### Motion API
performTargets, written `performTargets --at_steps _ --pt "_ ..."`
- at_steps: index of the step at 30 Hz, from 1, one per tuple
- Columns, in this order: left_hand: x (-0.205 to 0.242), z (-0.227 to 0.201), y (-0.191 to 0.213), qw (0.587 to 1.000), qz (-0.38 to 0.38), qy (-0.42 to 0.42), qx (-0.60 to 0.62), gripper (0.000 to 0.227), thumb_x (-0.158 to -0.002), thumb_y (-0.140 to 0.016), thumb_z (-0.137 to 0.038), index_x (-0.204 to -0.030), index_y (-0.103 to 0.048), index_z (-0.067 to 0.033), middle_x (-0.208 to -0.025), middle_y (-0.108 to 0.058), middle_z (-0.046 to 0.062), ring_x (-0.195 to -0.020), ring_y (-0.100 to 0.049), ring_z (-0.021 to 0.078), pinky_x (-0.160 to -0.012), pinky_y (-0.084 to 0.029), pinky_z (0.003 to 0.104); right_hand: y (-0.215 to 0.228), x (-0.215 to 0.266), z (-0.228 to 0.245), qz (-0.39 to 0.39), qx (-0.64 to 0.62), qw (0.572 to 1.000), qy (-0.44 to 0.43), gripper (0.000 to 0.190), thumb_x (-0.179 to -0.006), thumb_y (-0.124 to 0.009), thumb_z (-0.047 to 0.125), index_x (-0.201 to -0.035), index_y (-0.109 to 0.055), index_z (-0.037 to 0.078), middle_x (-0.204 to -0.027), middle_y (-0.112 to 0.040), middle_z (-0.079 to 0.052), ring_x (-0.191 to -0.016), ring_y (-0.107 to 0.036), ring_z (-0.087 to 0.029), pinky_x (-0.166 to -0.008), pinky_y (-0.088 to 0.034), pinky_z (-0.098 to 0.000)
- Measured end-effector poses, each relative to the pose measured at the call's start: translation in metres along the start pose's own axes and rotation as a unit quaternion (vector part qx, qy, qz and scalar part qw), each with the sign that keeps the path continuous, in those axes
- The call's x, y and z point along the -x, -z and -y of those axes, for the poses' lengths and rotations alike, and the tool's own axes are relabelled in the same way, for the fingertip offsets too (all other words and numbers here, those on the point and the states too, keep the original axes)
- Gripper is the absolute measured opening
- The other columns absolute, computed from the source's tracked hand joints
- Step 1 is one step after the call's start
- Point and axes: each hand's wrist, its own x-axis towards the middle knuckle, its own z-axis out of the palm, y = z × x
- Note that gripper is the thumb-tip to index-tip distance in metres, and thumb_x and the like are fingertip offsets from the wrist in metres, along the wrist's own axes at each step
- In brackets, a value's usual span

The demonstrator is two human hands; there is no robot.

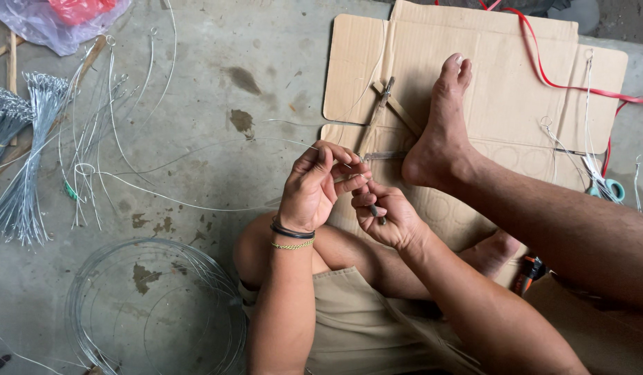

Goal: The person sits on the floor and assembles a wire component using a wooden jig. They thread a thin wire through the jig, bend it by hand, and use pliers to secure and shape the wire around the jig's structure.

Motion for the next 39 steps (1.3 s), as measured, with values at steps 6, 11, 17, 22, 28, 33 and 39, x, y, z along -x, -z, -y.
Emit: performTargets --at_steps 6,11,17,22,28,33,39 --pt "0.0 0.002 0.0 1.0 0.016 0.016 -0.013 0.033 -0.112 -0.054 -0.03 -0.108 -0.062 0.0014 -0.11 -0.066 0.015 -0.108 -0.071 0.0276 -0.095 -0.062 0.043 -0.006 -0.003 -0.009 0.044 0.06 0.996 0.041 0.019 -0.109 -0.041 0.01 -0.101 -0.058 0.009 -0.079 -0.057 0.0 -0.056 -0.051 -0.007 -0.042 -0.038 -0.0214" --pt "-0.004 -0.005 0.0 0.999 -0.014 0.017 -0.046 0.032 -0.111 -0.054 -0.031 -0.106 -0.063 -0.0015 -0.103 -0.069 0.013 -0.1 -0.072 0.0268 -0.089 -0.063 0.042 -0.037 0.014 0.003 -0.227 0.482 0.844 0.06 0.014 -0.104 -0.048 0.018 -0.101 -0.058 0.008 -0.07 -0.058 -0.006 -0.047 -0.048 -0.014 -0.039 -0.037 -0.028" --pt "-0.012 -0.004 -0.002 0.998 -0.045 0.011 -0.05 0.031 -0.109 -0.055 -0.032 -0.105 -0.063 -0.0023 -0.1 -0.067 0.011 -0.097 -0.072 0.0246 -0.086 -0.064 0.043 -0.114 0.002 0.058 -0.257 0.881 0.362 -0.162 0.023 -0.103 -0.053 0.019 -0.096 -0.063 0.0 -0.074 -0.065 -0.014 -0.052 -0.06 -0.022 -0.043 -0.045 -0.0358" --pt "-0.015 -0.003 0.001 0.997 -0.048 0.004 -0.06 0.033 -0.11 -0.055 -0.033 -0.103 -0.063 -0.0019 -0.1 -0.066 0.011 -0.095 -0.071 0.0236 -0.087 -0.065 0.045 -0.112 -0.029 0.042 -0.108 0.975 -0.131 -0.143 0.023 -0.101 -0.056 0.019 -0.098 -0.064 -0.002 -0.08 -0.069 -0.016 -0.061 -0.066 -0.025 -0.05 -0.051 -0.0376" --pt "-0.014 -0.004 0.006 0.996 -0.07 0.022 -0.056 0.03 -0.109 -0.055 -0.032 -0.104 -0.062 -0.0029 -0.1 -0.066 0.011 -0.094 -0.07 0.0234 -0.086 -0.064 0.045 -0.105 -0.034 0.054 -0.11 0.965 -0.151 -0.182 0.023 -0.099 -0.058 0.019 -0.099 -0.065 -0.004 -0.087 -0.074 -0.019 -0.073 -0.072 -0.029 -0.059 -0.058 -0.0397" --pt "-0.015 -0.007 0.004 0.996 -0.079 -0.025 -0.04 0.03 -0.111 -0.054 -0.031 -0.104 -0.061 -0.0024 -0.101 -0.066 0.012 -0.095 -0.069 0.0231 -0.085 -0.063 0.044 -0.115 0.0 0.102 -0.141 0.951 0.152 -0.229 0.025 -0.097 -0.06 0.018 -0.101 -0.066 -0.005 -0.094 -0.078 -0.021 -0.082 -0.078 -0.032 -0.066 -0.063 -0.0414" --pt "-0.016 -0.007 0.001 0.996 -0.081 -0.029 0.006 0.029 -0.11 -0.053 -0.031 -0.104 -0.061 -0.0033 -0.104 -0.066 0.011 -0.099 -0.068 0.0242 -0.088 -0.063 0.044 -0.08 0.06 0.069 -0.207 0.613 0.751 -0.132 0.03 -0.102 -0.049 0.018 -0.119 -0.057 -0.005 -0.096 -0.075 -0.028 -0.086 -0.076 -0.037 -0.065 -0.063 -0.0389"
